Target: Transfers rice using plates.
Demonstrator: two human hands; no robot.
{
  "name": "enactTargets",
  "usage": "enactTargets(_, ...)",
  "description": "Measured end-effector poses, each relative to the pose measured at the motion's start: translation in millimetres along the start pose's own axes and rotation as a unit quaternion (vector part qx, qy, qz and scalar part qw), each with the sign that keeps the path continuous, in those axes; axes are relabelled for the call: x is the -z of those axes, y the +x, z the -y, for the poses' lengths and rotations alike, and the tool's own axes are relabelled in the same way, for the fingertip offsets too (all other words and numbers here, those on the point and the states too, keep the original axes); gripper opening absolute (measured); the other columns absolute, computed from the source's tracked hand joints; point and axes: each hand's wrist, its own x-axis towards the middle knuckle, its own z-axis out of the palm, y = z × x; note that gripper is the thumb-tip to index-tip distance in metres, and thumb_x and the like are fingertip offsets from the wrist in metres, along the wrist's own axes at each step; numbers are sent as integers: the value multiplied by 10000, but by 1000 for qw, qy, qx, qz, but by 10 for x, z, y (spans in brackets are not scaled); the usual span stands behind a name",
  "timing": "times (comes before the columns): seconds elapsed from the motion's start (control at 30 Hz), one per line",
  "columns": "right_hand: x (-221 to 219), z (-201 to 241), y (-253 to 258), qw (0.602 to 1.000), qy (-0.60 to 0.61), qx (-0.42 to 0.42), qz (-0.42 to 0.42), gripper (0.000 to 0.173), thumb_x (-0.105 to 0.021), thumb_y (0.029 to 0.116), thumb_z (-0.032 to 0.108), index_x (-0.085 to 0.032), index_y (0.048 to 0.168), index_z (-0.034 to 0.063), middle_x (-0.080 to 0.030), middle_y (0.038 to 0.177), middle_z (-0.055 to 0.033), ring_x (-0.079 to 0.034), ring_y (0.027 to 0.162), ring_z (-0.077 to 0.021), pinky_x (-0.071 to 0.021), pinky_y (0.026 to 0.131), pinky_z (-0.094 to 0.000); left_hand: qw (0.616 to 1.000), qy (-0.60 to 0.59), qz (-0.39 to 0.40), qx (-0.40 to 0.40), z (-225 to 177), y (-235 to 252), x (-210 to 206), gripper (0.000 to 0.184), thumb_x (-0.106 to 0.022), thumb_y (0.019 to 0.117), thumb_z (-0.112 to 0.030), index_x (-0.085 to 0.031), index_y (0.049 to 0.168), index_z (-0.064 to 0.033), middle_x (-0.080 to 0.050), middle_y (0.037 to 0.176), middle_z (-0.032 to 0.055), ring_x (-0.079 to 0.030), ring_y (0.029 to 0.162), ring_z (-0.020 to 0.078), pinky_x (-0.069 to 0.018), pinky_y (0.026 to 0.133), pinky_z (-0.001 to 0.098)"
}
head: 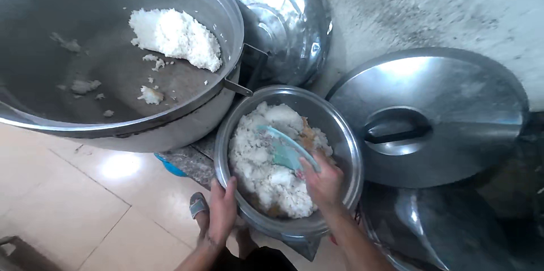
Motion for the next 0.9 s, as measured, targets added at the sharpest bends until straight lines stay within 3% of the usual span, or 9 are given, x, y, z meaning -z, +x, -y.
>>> enactTargets(0.13, 776, 402, 313, 992, -115, -44, 37, 302, -645, 978, 331, -716, 1027, 41, -685, 742, -94, -685, 648, -220, -576, 583, -462, 994, -40, 73, 73, 118, -292, 167, 467, -545, 1048, -413, -543, 1347, -54, -724, 1054, 112, -748, 834, 230, -662, 675, 436)
enactTargets(0.23, 1100, 849, 867, 973, -195, -47, 113, 255, -642, 1004, 244, -668, 1107, 12, -670, 775, -191, -676, 684, -375, -528, 602, -596, 997, -44, 44, 43, -117, 94, 290, 422, -493, 1075, -388, -578, 1277, -28, -683, 1016, 127, -698, 839, 225, -614, 719, 449)
enactTargets(0.33, 814, 1131, 1464, 947, -248, -47, 198, 191, -651, 1003, 144, -667, 1143, 16, -687, 853, -255, -690, 810, -468, -520, 696, -657, 999, -16, 42, 27, -335, 558, 262, 452, -521, 1059, -452, -606, 1268, -60, -688, 939, 127, -672, 807, 250, -571, 740, 497)
enactTargets(0.43, 72, 1123, 1801, 907, -294, -81, 291, 244, -628, 995, 123, -669, 1226, 56, -703, 988, -261, -688, 969, -476, -536, 802, -658, 994, 45, 84, 48, -365, 683, 181, 465, -539, 1054, -465, -596, 1283, -65, -698, 936, 153, -698, 809, 285, -584, 754, 535)
enactTargets(0.53, -568, 899, 1582, 897, -326, -76, 289, 291, -609, 961, 83, -659, 1245, 44, -706, 1017, -266, -701, 950, -479, -554, 758, -640, 993, 39, 105, 42, -236, 598, 166, 463, -537, 1053, -455, -577, 1312, -73, -708, 930, 127, -712, 808, 244, -603, 753, 487)
enactTargets(0.6, -635, 631, 1294, 905, -322, -55, 274, 333, -584, 980, 64, -653, 1306, 64, -698, 1113, -254, -699, 952, -473, -563, 753, -628, 992, 19, 118, 44, -201, 500, 146, 476, -543, 1057, -420, -538, 1374, -66, -711, 997, 128, -716, 869, 230, -604, 800, 468)
enactTargets(0.73, -172, 407, 1127, 950, -248, -21, 189, 226, -577, 1030, 113, -694, 1206, 34, -726, 1029, -230, -718, 907, -443, -564, 765, -641, 978, -19, 186, 93, -109, 305, 290, 493, -614, 1015, -431, -565, 1339, -64, -723, 1037, 102, -734, 868, 205, -640, 745, 418)
enactTargets(0.8, 153, 644, 1200, 952, -246, -50, 175, 220, -622, 1026, 150, -695, 1195, 31, -730, 961, -232, -721, 881, -443, -561, 775, -649, 963, -12, 235, 129, -148, 336, 427, 511, -609, 1016, -470, -568, 1333, -71, -729, 1037, 121, -748, 833, 239, -653, 677, 428)
enactTargets(0.9, 523, 1203, 1249, 942, -264, -100, 181, 186, -665, 1010, 173, -683, 1147, 48, -704, 840, -211, -707, 790, -420, -546, 698, -640, 974, 11, 203, 97, -337, 671, 473, 484, -568, 1034, -469, -613, 1279, -54, -702, 1015, 137, -708, 851, 243, -613, 732, 459)
